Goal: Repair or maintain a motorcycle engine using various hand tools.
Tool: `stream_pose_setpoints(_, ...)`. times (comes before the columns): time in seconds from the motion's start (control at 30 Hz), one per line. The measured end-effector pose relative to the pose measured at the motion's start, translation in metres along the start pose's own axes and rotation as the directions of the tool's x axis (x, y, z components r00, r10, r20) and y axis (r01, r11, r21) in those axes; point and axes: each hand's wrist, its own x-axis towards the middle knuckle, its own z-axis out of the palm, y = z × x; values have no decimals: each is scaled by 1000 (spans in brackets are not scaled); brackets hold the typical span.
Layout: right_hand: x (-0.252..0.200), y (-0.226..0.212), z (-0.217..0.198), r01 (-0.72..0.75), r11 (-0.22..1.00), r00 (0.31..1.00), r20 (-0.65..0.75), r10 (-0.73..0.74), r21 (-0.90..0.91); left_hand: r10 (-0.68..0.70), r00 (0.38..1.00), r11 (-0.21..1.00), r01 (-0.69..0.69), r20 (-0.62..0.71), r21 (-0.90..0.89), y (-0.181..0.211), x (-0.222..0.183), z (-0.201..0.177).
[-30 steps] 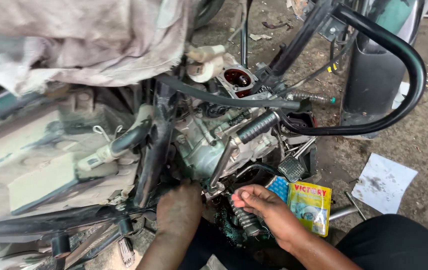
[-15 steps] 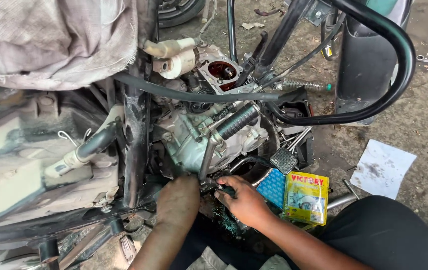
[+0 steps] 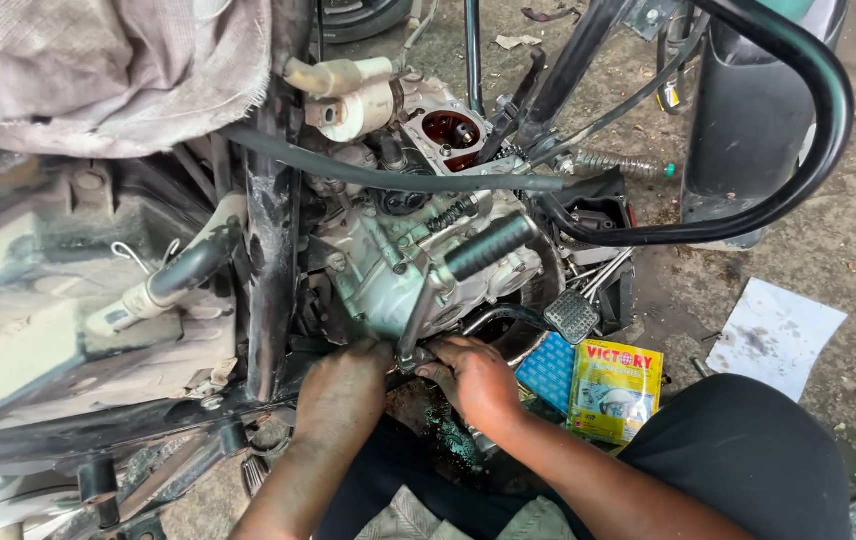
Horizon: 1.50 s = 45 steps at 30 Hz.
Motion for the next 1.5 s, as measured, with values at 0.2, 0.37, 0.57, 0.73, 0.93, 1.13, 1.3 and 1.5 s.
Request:
stream_pose_setpoints(0.2, 5, -2, -4, 48, 996, 999, 8, -49, 73, 141, 986, 988, -146, -92, -55, -7, -4, -1)
stream_pose_setpoints(0.37, 4, 12, 10, 44, 998, 999, -9, -44, -33, -5, 998, 1000, 6, 65, -18, 3, 2, -8)
stream_pose_setpoints(0.57, 7, 7, 3, 46, 998, 998, 34, -45, -42, 105, 991, 994, -107, 81, 24, -12, 6, -2)
stream_pose_setpoints(0.73, 4, 16, 6, 111, 993, 992, 61, -107, -51, 160, 987, 987, -160, -29, -4, -6, 5, -6)
stream_pose_setpoints(0.93, 3, 13, 2, 121, 990, 989, 88, -115, -67, 102, 992, 994, -105, 80, 34, -3, 2, -12)
stream_pose_setpoints(1.13, 6, 15, 1, 137, 988, 987, 96, -130, -69, 152, 987, 987, -154, 51, 38, -11, 3, -1)
stream_pose_setpoints(1.3, 9, 14, 2, 170, 980, 985, 47, -166, -99, 248, 969, 968, -248, -9, 28, -17, 4, -1)
stream_pose_setpoints(1.5, 2, 12, 7, 149, 985, 989, 7, -149, -87, 77, 987, 996, -82, 143, 27, -3, 5, -9)
